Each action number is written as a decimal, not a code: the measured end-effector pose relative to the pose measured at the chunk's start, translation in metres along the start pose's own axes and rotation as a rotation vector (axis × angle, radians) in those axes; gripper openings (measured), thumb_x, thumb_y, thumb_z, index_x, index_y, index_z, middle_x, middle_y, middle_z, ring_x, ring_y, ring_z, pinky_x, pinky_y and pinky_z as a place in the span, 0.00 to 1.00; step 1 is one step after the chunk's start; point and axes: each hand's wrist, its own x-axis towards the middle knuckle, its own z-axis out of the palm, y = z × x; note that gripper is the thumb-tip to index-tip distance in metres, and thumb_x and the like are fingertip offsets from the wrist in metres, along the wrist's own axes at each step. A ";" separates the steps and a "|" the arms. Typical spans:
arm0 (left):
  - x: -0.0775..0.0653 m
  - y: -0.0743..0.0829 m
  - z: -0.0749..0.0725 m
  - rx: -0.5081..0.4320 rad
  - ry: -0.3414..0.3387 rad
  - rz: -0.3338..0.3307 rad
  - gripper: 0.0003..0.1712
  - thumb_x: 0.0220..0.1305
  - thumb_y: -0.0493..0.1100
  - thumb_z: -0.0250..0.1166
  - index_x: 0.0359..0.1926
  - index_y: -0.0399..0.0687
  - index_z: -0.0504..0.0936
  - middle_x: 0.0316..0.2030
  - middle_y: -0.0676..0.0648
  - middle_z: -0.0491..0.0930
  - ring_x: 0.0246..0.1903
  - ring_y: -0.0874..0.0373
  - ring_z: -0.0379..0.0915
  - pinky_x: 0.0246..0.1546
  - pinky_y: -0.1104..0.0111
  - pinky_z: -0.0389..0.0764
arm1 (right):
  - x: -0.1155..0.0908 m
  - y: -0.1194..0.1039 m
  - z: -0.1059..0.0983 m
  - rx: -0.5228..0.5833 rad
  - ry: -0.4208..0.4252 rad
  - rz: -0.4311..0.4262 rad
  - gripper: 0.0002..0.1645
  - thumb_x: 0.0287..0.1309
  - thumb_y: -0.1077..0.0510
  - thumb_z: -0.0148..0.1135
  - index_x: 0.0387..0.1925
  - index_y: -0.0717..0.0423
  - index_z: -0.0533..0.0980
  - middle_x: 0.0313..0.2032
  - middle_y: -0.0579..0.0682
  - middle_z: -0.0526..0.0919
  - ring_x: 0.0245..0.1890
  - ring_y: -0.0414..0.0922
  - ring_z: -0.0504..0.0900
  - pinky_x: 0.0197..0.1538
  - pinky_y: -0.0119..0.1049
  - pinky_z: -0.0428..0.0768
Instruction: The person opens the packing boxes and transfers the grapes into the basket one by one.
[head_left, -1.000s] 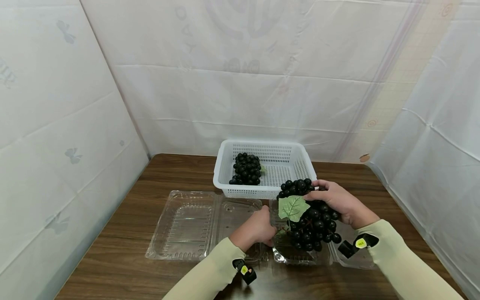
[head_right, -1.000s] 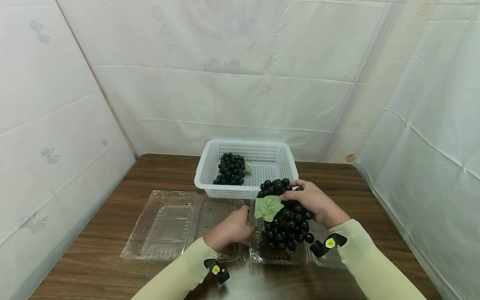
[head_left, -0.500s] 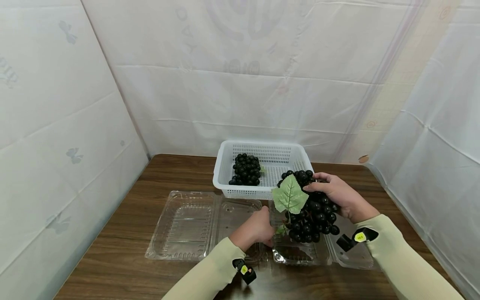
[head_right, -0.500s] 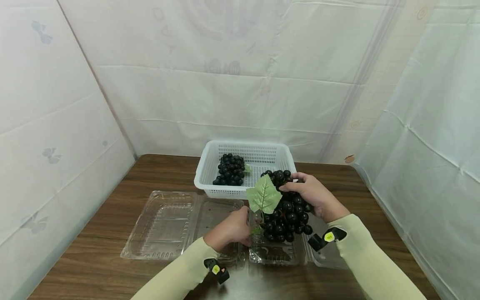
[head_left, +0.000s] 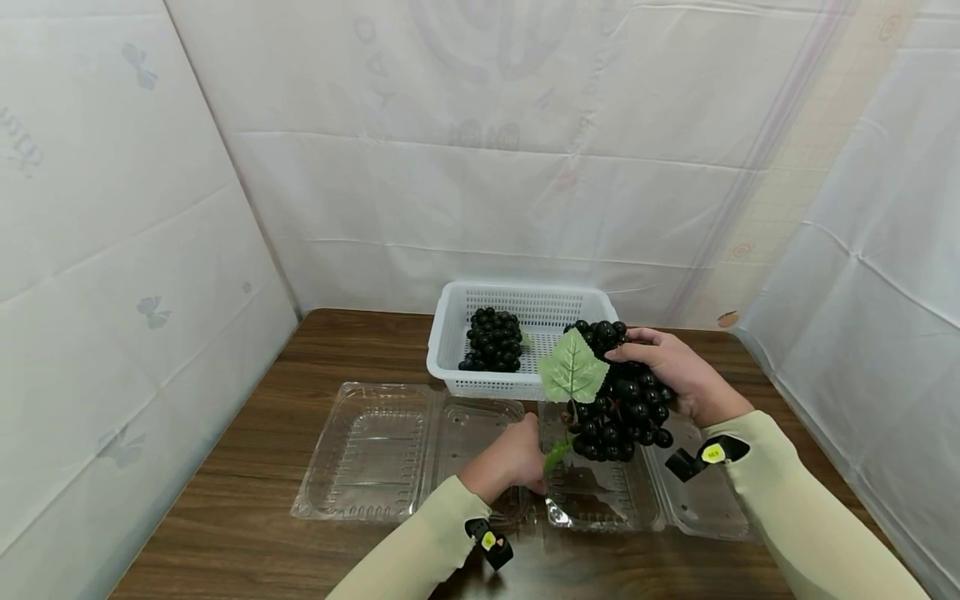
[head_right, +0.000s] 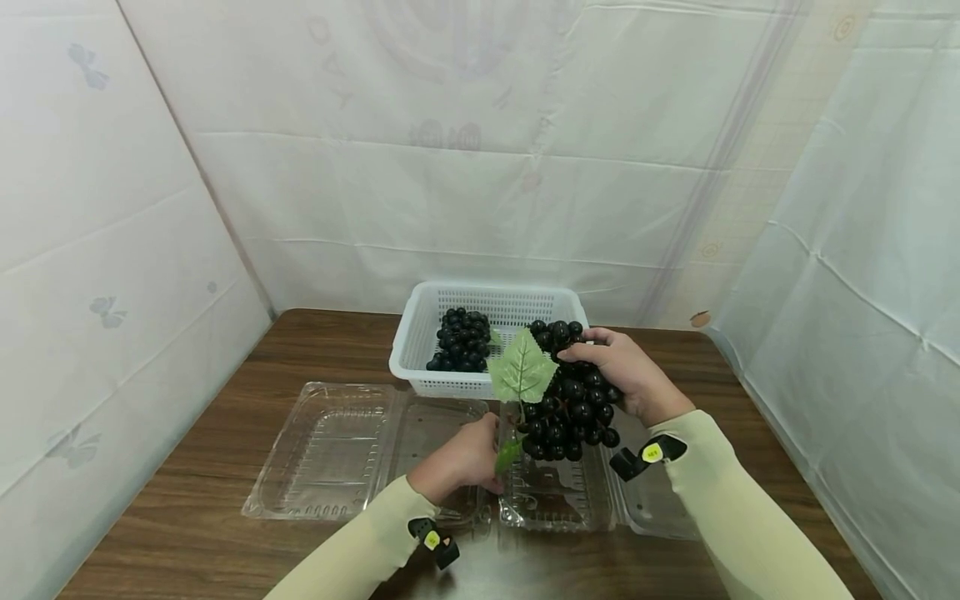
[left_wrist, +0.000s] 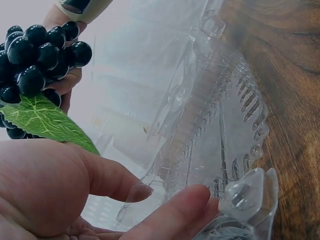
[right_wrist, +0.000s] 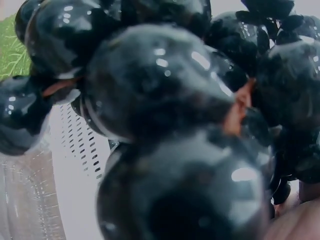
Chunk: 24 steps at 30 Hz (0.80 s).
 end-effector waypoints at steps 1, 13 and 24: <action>0.000 0.000 0.000 0.010 0.004 0.003 0.60 0.53 0.32 0.79 0.79 0.32 0.50 0.37 0.37 0.84 0.35 0.45 0.83 0.28 0.60 0.79 | 0.001 -0.001 0.000 -0.021 0.006 -0.004 0.51 0.68 0.46 0.63 0.81 0.54 0.48 0.73 0.61 0.63 0.42 0.37 0.81 0.42 0.33 0.84; -0.003 -0.003 0.000 -0.123 -0.004 0.015 0.44 0.70 0.36 0.63 0.78 0.28 0.49 0.41 0.33 0.86 0.23 0.53 0.86 0.48 0.55 0.85 | 0.021 -0.011 -0.007 -0.070 0.050 -0.016 0.52 0.68 0.42 0.61 0.82 0.51 0.47 0.82 0.61 0.42 0.76 0.60 0.56 0.61 0.43 0.76; -0.002 -0.002 0.003 -0.167 -0.019 -0.023 0.43 0.71 0.38 0.63 0.78 0.30 0.51 0.66 0.27 0.70 0.37 0.49 0.87 0.53 0.49 0.83 | 0.035 -0.021 -0.010 0.145 0.033 0.016 0.49 0.68 0.44 0.63 0.81 0.49 0.50 0.70 0.56 0.64 0.29 0.40 0.86 0.39 0.37 0.88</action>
